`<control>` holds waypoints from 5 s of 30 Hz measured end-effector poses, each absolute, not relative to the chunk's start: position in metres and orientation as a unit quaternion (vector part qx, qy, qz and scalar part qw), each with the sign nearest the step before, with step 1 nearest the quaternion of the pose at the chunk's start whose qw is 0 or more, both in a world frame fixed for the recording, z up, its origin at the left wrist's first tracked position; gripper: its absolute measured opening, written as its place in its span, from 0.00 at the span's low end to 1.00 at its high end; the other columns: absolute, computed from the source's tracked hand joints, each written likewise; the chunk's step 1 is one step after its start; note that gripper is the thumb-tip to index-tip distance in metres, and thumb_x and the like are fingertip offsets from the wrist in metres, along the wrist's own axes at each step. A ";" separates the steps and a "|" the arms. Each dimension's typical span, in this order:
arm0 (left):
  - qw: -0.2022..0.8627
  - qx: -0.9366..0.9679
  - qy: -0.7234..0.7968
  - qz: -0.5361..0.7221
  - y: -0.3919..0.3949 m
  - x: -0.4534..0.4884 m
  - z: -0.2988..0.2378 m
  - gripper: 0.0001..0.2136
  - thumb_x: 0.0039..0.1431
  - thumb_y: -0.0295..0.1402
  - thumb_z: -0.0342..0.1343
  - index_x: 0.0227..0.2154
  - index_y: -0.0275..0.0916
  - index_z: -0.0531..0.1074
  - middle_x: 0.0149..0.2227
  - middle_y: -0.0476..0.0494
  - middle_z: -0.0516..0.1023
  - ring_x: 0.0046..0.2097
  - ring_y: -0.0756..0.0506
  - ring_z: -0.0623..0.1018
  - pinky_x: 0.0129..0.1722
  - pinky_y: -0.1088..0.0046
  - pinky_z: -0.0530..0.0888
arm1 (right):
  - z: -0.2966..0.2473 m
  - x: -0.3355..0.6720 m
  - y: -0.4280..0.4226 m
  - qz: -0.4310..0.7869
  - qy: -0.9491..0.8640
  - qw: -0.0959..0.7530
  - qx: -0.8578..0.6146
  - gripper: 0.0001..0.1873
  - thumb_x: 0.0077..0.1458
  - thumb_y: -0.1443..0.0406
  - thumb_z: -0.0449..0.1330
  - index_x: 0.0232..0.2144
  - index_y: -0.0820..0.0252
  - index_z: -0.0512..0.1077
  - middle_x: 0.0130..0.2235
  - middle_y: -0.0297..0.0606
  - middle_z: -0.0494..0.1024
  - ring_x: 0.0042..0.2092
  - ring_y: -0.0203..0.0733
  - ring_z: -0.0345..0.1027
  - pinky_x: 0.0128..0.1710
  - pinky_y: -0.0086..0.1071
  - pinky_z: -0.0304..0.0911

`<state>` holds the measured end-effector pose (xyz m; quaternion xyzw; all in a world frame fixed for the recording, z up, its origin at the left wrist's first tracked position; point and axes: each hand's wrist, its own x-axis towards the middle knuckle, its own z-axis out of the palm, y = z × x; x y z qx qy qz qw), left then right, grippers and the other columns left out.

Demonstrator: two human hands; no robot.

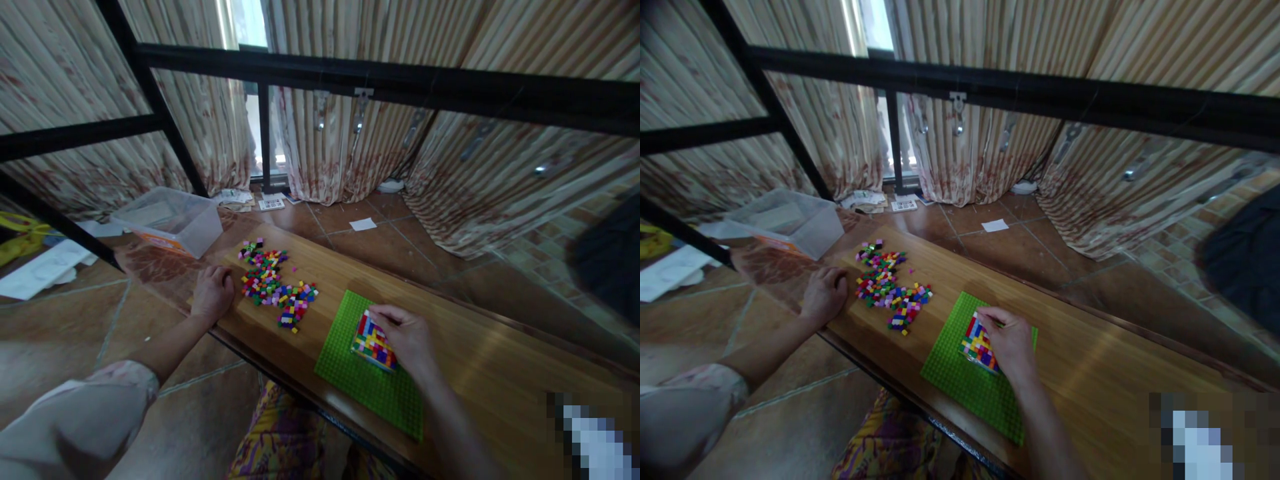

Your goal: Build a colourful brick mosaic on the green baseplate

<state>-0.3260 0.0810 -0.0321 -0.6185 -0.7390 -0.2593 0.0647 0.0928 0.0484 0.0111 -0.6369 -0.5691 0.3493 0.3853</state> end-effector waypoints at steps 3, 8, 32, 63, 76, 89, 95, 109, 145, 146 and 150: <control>0.062 -0.616 -0.741 -0.260 0.080 -0.325 -0.032 0.13 0.59 0.32 0.46 0.40 0.37 0.75 0.44 0.34 0.76 0.50 0.35 0.72 0.55 0.53 0.69 | 0.009 0.094 0.049 0.354 -0.577 0.382 -0.629 0.14 0.51 0.53 0.63 0.34 0.51 0.82 0.39 0.37 0.85 0.40 0.47 0.79 0.44 0.41 0.71; 0.062 -0.613 -0.745 -0.257 0.079 -0.322 -0.031 0.13 0.60 0.31 0.46 0.40 0.37 0.75 0.45 0.34 0.76 0.51 0.35 0.72 0.55 0.56 0.70 | 0.012 0.096 0.048 0.319 -0.596 0.347 -0.650 0.14 0.52 0.52 0.62 0.34 0.50 0.82 0.38 0.36 0.84 0.39 0.47 0.79 0.44 0.41 0.70; 0.058 -0.607 -0.742 -0.278 0.076 -0.317 -0.035 0.11 0.61 0.27 0.48 0.40 0.36 0.75 0.43 0.35 0.76 0.49 0.37 0.72 0.53 0.58 0.72 | -0.007 -0.058 0.025 0.154 -0.821 0.261 -0.484 0.13 0.54 0.66 0.64 0.43 0.56 0.78 0.43 0.41 0.78 0.48 0.48 0.68 0.50 0.41 0.64; 0.056 -0.612 -0.742 -0.270 0.080 -0.324 -0.032 0.12 0.60 0.31 0.47 0.39 0.38 0.75 0.44 0.35 0.77 0.50 0.34 0.73 0.54 0.54 0.71 | 0.024 0.035 -0.036 0.212 -0.628 0.453 -0.596 0.11 0.60 0.57 0.59 0.39 0.54 0.78 0.40 0.38 0.82 0.38 0.41 0.76 0.38 0.32 0.69; 0.063 -0.611 -0.747 -0.253 0.080 -0.324 -0.029 0.14 0.59 0.33 0.45 0.38 0.37 0.75 0.45 0.34 0.77 0.50 0.34 0.73 0.53 0.54 0.71 | 0.017 0.107 0.023 0.260 -0.543 0.445 -0.663 0.21 0.52 0.47 0.61 0.35 0.57 0.81 0.40 0.43 0.83 0.42 0.47 0.74 0.46 0.41 0.67; 0.065 -0.609 -0.750 -0.251 0.080 -0.323 -0.031 0.14 0.60 0.33 0.46 0.40 0.37 0.75 0.45 0.33 0.76 0.51 0.34 0.72 0.54 0.55 0.70 | -0.001 0.110 0.036 0.315 -0.531 0.429 -0.659 0.19 0.47 0.48 0.65 0.32 0.56 0.81 0.40 0.42 0.83 0.42 0.47 0.75 0.45 0.41 0.67; 0.061 -0.610 -0.748 -0.256 0.080 -0.323 -0.031 0.13 0.60 0.32 0.46 0.40 0.37 0.75 0.45 0.33 0.76 0.51 0.34 0.72 0.55 0.55 0.70 | 0.003 0.110 0.037 0.336 -0.531 0.405 -0.665 0.21 0.48 0.48 0.64 0.33 0.58 0.82 0.32 0.40 0.83 0.32 0.44 0.75 0.35 0.37 0.68; 0.062 -0.609 -0.741 -0.274 0.078 -0.320 -0.029 0.12 0.59 0.30 0.47 0.38 0.39 0.75 0.43 0.35 0.76 0.49 0.36 0.73 0.53 0.55 0.71 | 0.007 0.107 0.033 0.323 -0.558 0.404 -0.649 0.19 0.49 0.48 0.62 0.32 0.56 0.81 0.35 0.39 0.84 0.35 0.45 0.76 0.38 0.37 0.70; 0.054 -0.605 -0.741 -0.287 0.076 -0.318 -0.035 0.11 0.61 0.28 0.48 0.40 0.36 0.75 0.44 0.36 0.76 0.49 0.37 0.72 0.53 0.59 0.71 | -0.008 -0.027 0.070 0.147 -0.798 0.206 -0.546 0.16 0.58 0.71 0.54 0.41 0.55 0.80 0.41 0.41 0.78 0.46 0.45 0.70 0.49 0.35 0.61; 0.055 -0.605 -0.741 -0.287 0.076 -0.318 -0.035 0.11 0.61 0.28 0.48 0.40 0.36 0.76 0.43 0.36 0.76 0.49 0.37 0.72 0.53 0.59 0.71 | -0.008 -0.027 0.068 0.150 -0.794 0.212 -0.550 0.16 0.59 0.71 0.54 0.41 0.56 0.80 0.41 0.42 0.79 0.46 0.46 0.70 0.49 0.35 0.62; 0.057 -0.605 -0.741 -0.285 0.077 -0.318 -0.035 0.11 0.61 0.28 0.48 0.39 0.36 0.76 0.43 0.36 0.76 0.49 0.37 0.73 0.54 0.59 0.71 | -0.003 -0.027 0.056 0.167 -0.771 0.245 -0.564 0.16 0.59 0.70 0.52 0.42 0.58 0.79 0.41 0.43 0.79 0.44 0.46 0.72 0.47 0.37 0.63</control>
